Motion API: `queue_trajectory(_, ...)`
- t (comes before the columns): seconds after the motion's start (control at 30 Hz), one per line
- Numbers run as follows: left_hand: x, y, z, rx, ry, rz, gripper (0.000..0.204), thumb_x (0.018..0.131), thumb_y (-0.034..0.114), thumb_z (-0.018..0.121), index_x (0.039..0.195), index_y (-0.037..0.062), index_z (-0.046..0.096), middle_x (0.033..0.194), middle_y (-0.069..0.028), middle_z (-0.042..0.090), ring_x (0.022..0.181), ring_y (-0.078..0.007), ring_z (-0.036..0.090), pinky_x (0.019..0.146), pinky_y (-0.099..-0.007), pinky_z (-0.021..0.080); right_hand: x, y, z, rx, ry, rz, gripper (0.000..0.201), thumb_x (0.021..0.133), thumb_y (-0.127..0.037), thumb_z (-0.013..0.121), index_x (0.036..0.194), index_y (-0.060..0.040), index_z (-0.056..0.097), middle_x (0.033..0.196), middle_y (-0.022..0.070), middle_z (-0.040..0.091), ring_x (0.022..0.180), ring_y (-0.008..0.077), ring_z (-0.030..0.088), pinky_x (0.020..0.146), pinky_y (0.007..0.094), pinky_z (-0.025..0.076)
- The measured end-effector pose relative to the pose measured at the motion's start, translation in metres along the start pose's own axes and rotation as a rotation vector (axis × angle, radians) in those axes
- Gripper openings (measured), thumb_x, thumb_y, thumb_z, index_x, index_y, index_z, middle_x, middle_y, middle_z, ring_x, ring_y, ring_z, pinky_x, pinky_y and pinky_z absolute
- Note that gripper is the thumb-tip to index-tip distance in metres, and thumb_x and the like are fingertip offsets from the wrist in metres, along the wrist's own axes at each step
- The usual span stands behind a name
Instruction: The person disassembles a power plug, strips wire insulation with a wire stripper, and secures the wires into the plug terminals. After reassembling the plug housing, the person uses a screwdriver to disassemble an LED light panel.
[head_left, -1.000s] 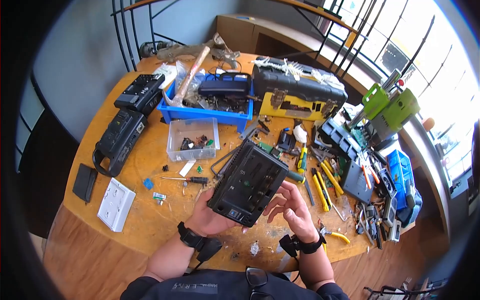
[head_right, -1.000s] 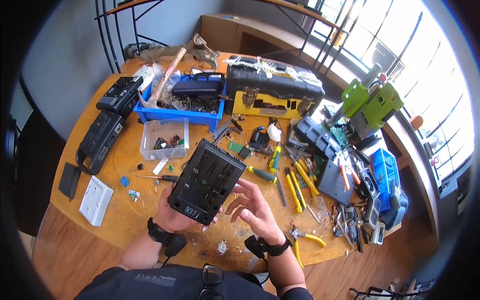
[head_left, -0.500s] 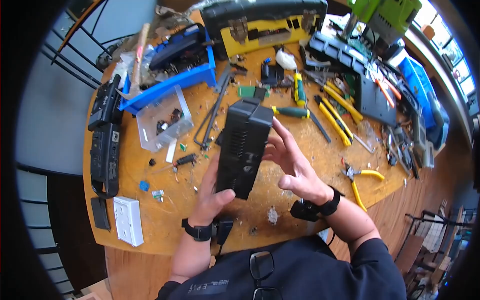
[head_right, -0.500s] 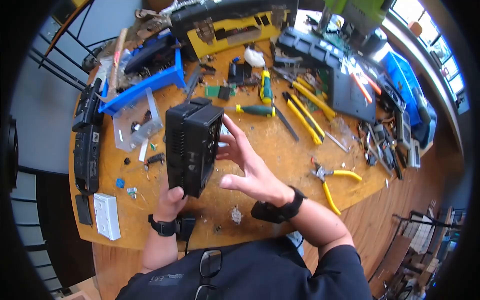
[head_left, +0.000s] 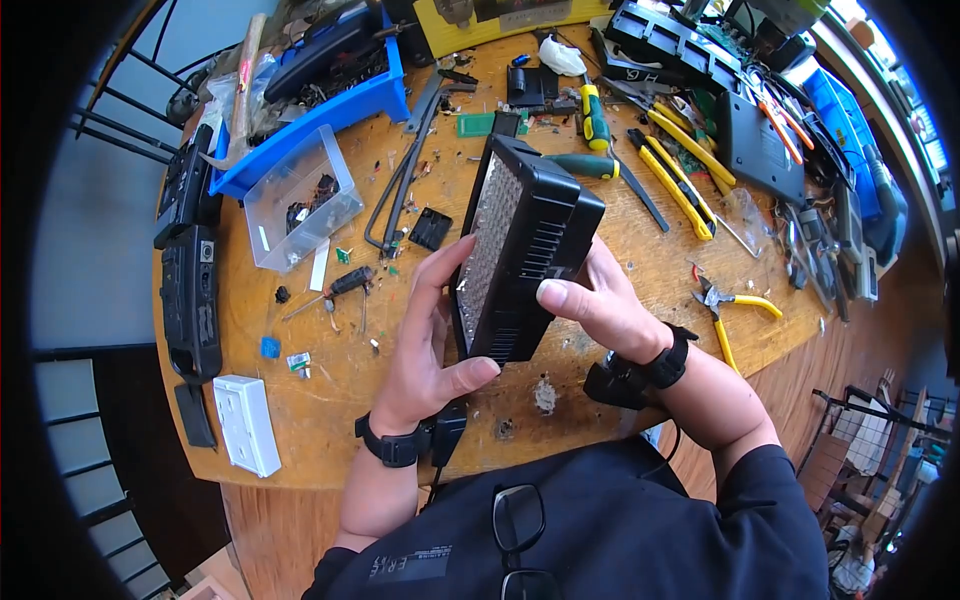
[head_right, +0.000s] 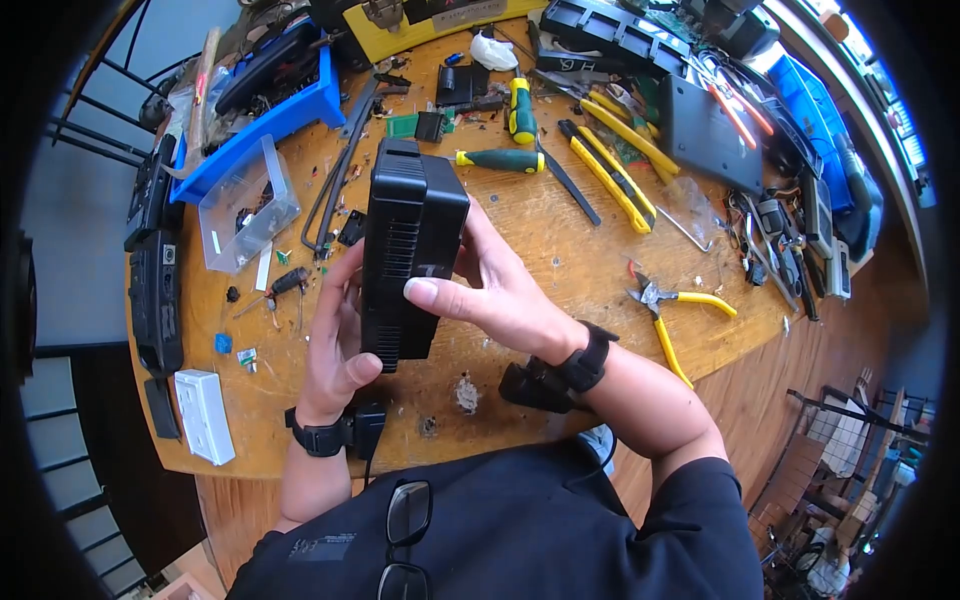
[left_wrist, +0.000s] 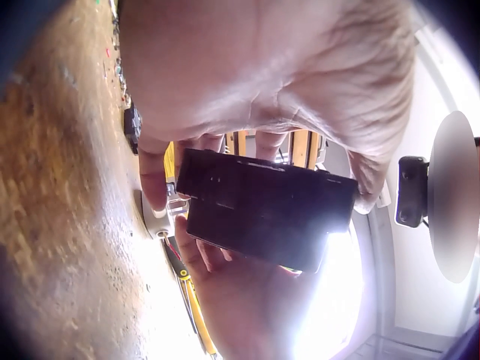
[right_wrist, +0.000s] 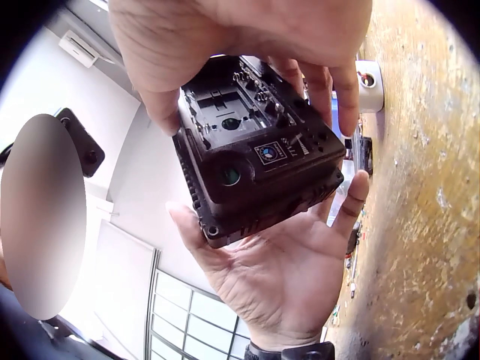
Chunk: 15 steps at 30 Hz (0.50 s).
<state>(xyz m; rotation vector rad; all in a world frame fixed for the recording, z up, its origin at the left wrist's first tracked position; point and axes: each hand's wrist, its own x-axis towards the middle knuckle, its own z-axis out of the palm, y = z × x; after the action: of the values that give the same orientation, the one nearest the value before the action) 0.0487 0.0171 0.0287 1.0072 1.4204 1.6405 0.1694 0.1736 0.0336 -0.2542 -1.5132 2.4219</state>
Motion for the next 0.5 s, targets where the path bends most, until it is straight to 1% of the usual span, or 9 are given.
queue_trajectory(0.1,0.0014,0.0055,0.0043,-0.022,0.014,-0.002,0.102,0.065,0.049,0.078,0.138,0.0004,0.027,0.132,-0.012,0.036,0.125,-0.0228,0.037,0.104,-0.0358,0.026,0.0001,-0.0051,0.0029,-0.008,0.017,0.008,0.081,0.077,-0.029,0.073,0.138,-0.0062,0.025,0.125,0.0091,0.044,0.115,0.0189,0.045,0.099,0.0357,0.036)
queue_trajectory(0.27,0.0019,0.0064,0.0033,0.004,0.05,0.032,0.106,0.065,0.05,0.077,0.14,0.0002,0.022,0.133,-0.0126,0.04,0.122,-0.0228,0.041,0.101,-0.037,0.03,0.0009,-0.0009,0.0036,-0.043,0.011,0.02,0.084,0.078,-0.03,0.071,0.141,-0.006,0.02,0.128,0.0115,0.043,0.117,0.0206,0.045,0.099,0.0363,0.036)
queue_trajectory(0.33,0.0007,0.0064,0.0046,-0.043,0.083,0.017,0.109,0.062,0.049,0.079,0.141,0.0012,0.021,0.137,-0.0133,0.035,0.123,-0.0235,0.041,0.099,-0.0379,0.033,0.0013,0.0013,0.004,-0.067,0.003,0.025,0.086,0.079,-0.03,0.07,0.142,-0.006,0.018,0.129,0.0126,0.042,0.118,0.0212,0.045,0.099,0.0364,0.036)
queue_trajectory(0.37,0.0004,0.0056,0.0036,-0.044,0.087,0.016,0.109,0.062,0.049,0.079,0.141,0.0012,0.021,0.137,-0.0133,0.035,0.123,-0.0235,0.041,0.099,-0.0379,0.033,0.0017,0.0017,0.0037,-0.102,-0.005,0.017,0.087,0.078,-0.031,0.07,0.143,-0.0057,0.018,0.129,0.0137,0.042,0.117,0.0215,0.045,0.098,0.036,0.036)
queue_trajectory(0.43,-0.0004,0.0035,0.0012,-0.027,0.066,0.024,0.111,0.06,0.046,0.082,0.141,0.0021,0.02,0.139,-0.0131,0.033,0.123,-0.0236,0.041,0.096,-0.0379,0.036,0.0013,0.0023,0.0034,-0.137,-0.014,0.011,0.088,0.078,-0.031,0.07,0.143,-0.0054,0.017,0.13,0.0149,0.043,0.117,0.0217,0.046,0.097,0.0357,0.037)
queue_trajectory(0.5,-0.0007,0.0029,0.0002,-0.019,0.06,0.02,0.11,0.06,0.044,0.082,0.141,0.0026,0.02,0.14,-0.0131,0.031,0.123,-0.0238,0.04,0.096,-0.0382,0.037,0.001,0.0019,0.0034,-0.145,-0.019,0.02,0.091,0.078,-0.032,0.071,0.143,-0.0045,0.015,0.128,0.0162,0.045,0.114,0.0221,0.049,0.094,0.0348,0.04)
